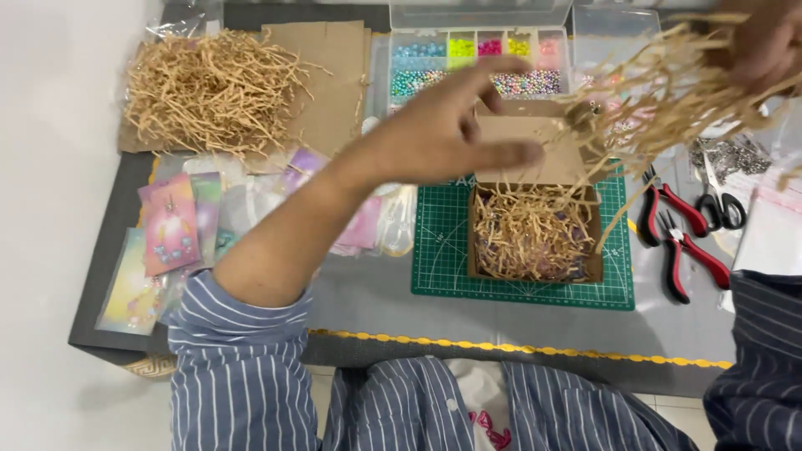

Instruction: Packing packaged keychains into a small cardboard box and adding shredded paper filler.

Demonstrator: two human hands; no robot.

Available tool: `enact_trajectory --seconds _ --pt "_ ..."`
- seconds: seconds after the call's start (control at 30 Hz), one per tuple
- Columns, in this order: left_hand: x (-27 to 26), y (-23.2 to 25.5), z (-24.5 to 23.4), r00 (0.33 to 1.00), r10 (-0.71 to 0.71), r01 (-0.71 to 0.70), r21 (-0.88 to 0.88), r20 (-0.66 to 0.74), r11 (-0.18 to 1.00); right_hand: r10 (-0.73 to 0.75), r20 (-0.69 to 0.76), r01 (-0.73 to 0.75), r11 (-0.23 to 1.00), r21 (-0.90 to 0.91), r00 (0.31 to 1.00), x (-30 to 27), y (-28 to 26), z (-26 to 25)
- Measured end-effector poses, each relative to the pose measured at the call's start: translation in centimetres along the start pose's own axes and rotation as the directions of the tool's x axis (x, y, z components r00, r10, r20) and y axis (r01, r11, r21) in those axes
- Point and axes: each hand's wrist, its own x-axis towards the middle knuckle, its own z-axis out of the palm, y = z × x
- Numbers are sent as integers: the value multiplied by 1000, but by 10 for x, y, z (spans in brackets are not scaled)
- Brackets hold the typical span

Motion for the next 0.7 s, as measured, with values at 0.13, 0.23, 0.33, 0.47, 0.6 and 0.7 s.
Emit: enact_trajectory --seconds 0.13,0.23,0.33,0.47,0.6,0.7 --pt "5 6 73 932 -87 145 -142 352 979 -380 -91 370 922 -115 920 -50 -203 198" --pt "-4 -13 114 918 -84 215 -309 386 927 -695 -191 626 712 -319 693 -92 -285 277" --pt "-19 -22 116 934 -108 240 -377 340 895 -646 -263 543 753 -373 716 -78 -263 306" --pt "-45 -48 95 961 -197 234 -188 197 954 -620 -192 516 757 -400 760 -60 -220 329" --pt "-65 -29 77 965 -167 204 -182 201 962 -512 -232 391 821 -416 827 -60 -205 345" --pt "-69 -32 73 988 -131 131 9 86 991 -362 -336 233 900 -368 869 -60 -200 353"
